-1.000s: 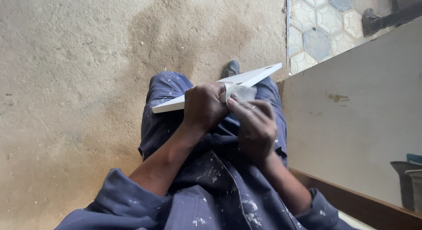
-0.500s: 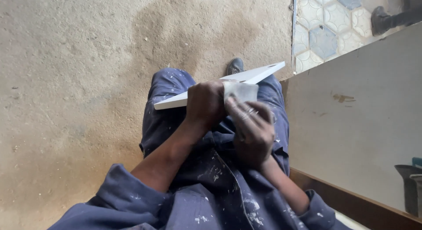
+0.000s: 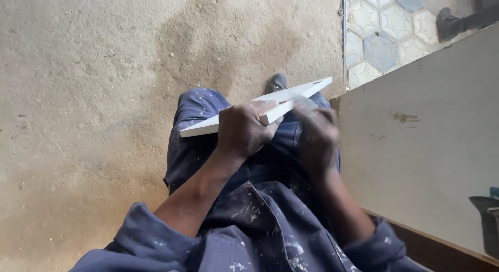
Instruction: Sanding the edges and flat surface of a white furniture panel with sandpaper to smooth it.
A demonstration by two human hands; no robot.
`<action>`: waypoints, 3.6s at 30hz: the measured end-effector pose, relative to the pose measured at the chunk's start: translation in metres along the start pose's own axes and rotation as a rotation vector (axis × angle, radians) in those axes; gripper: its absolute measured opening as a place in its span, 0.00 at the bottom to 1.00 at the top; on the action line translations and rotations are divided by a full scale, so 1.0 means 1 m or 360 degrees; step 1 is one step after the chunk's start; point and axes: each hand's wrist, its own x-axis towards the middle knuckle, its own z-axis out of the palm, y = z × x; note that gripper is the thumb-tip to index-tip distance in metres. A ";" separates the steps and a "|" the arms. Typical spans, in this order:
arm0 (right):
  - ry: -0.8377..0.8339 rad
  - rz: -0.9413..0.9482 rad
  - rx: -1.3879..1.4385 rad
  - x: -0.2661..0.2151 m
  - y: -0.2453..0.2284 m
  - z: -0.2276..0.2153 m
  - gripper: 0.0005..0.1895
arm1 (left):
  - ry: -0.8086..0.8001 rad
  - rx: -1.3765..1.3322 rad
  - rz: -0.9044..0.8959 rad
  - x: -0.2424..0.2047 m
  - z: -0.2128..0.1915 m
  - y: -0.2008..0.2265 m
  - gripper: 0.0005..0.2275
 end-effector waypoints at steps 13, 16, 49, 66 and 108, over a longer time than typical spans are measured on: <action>0.0032 -0.0054 -0.0305 -0.028 0.020 0.012 0.12 | 0.0011 -0.0027 0.0099 -0.001 0.000 0.001 0.10; -0.0062 0.0368 0.0116 -0.023 0.030 0.014 0.13 | 0.0022 -0.0006 0.0122 0.005 0.007 -0.005 0.11; -0.0004 0.1676 0.0714 0.002 0.056 -0.013 0.04 | -0.0946 0.0077 0.0254 0.038 -0.009 -0.006 0.28; -0.0076 0.1876 0.1126 0.010 -0.012 0.007 0.14 | -0.0703 0.0031 0.0375 0.022 -0.012 -0.012 0.24; -0.0024 0.0296 -0.0001 -0.014 0.055 0.036 0.09 | -0.0335 -0.0116 -0.0166 0.028 -0.043 0.004 0.13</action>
